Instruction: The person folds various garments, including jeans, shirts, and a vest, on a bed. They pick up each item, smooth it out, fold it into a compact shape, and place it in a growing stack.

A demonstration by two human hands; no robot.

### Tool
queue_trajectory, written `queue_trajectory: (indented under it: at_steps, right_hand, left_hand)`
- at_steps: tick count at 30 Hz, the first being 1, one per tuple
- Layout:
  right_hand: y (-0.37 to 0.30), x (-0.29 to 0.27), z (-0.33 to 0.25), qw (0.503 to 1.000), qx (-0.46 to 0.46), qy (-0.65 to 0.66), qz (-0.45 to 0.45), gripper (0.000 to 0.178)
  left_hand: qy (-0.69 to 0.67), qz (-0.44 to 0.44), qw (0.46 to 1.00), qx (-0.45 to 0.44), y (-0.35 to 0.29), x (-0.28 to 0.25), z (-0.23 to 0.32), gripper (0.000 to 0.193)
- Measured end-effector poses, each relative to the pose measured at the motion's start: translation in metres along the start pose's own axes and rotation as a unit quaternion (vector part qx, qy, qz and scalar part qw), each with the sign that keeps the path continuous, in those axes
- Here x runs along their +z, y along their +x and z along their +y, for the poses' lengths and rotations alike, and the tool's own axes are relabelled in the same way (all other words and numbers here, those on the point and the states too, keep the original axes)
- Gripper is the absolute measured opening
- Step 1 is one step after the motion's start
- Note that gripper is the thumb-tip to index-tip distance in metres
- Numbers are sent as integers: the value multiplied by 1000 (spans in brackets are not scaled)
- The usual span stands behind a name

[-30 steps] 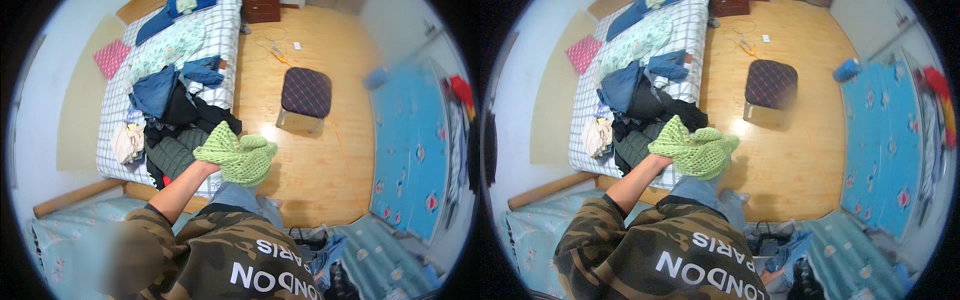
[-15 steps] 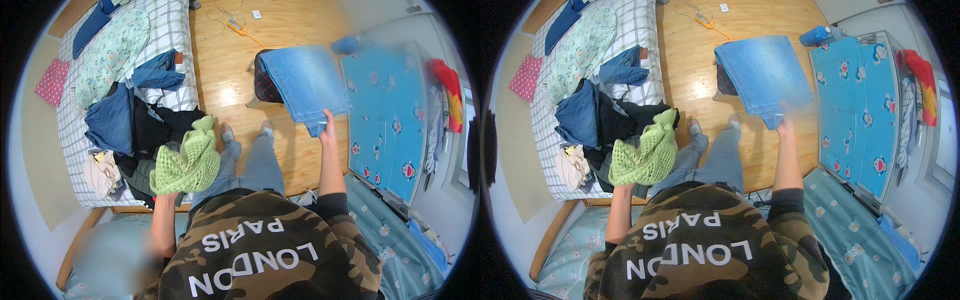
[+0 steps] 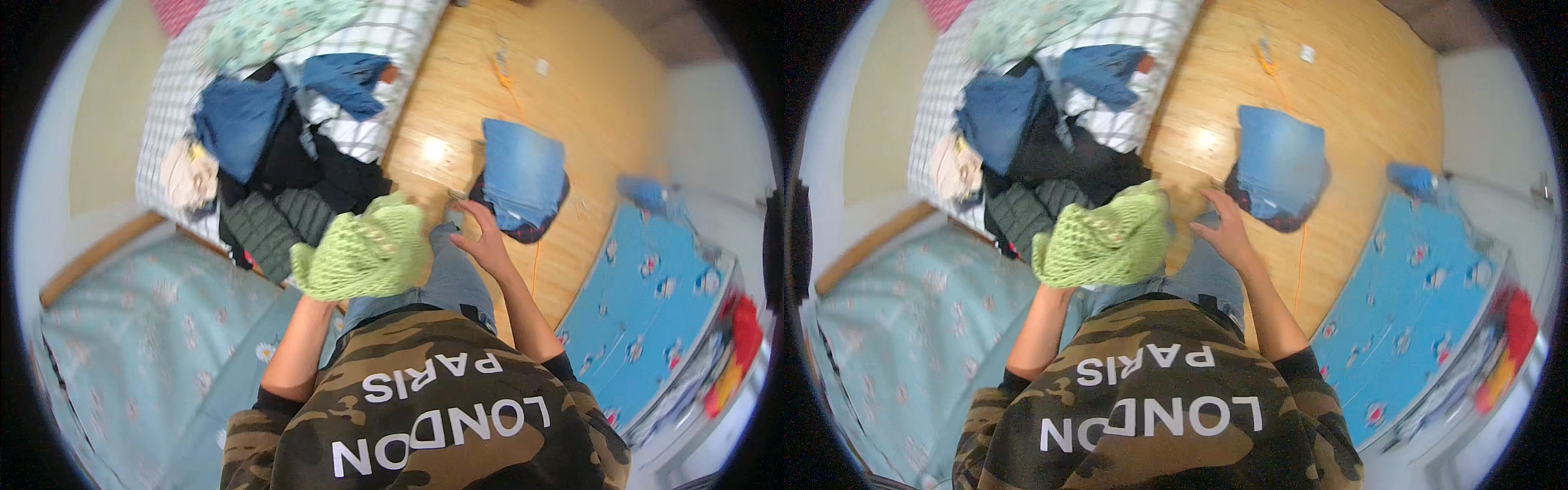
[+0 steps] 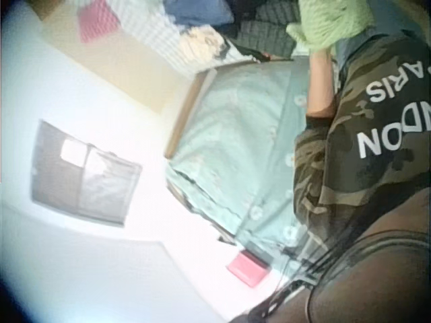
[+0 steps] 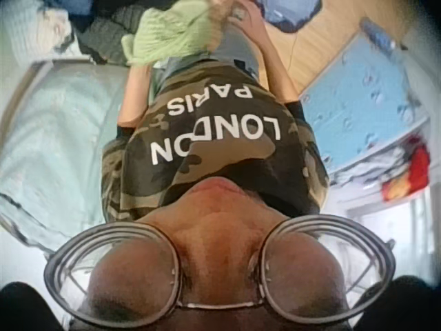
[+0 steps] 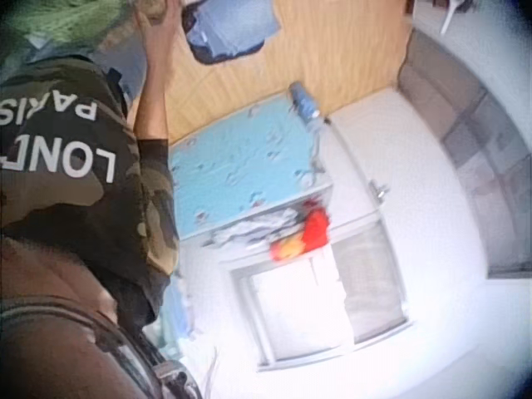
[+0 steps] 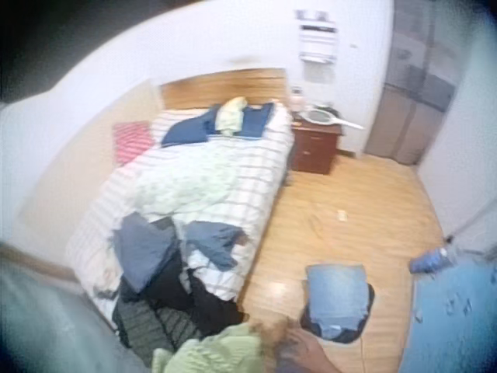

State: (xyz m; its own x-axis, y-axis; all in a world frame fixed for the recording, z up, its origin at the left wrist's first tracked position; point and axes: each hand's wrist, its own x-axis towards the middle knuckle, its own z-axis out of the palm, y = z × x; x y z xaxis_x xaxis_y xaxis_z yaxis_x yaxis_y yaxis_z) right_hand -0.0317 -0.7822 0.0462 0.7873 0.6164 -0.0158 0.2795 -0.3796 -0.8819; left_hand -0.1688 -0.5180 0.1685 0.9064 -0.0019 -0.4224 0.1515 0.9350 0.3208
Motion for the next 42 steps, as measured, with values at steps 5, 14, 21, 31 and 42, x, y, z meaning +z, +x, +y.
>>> queue_trajectory:
  at_steps: [5, 14, 21, 31, 42]
  right_hand:
    - [77, -31, 28, 977, 150, -152, 9, 61]
    - [33, -42, 191, 803, 259, -454, -286, 114]
    - [37, -26, 223, 843, 199, -494, -77, 40]
    - [-11, -51, 113, 844, 275, -433, -158, 69]
    - [127, 40, -164, 941, -144, -176, -251, 48]
  left_hand:
    - [-84, -24, 993, 76, -3, 13, -26, 53]
    - [52, 226, 960, 156, -61, -11, -63, 33]
    - [-23, 388, 918, 78, -61, -35, -66, 33]
    - [-66, 288, 940, 168, -57, -6, -37, 28]
    - [-105, 32, 942, 317, -108, -12, 71, 35]
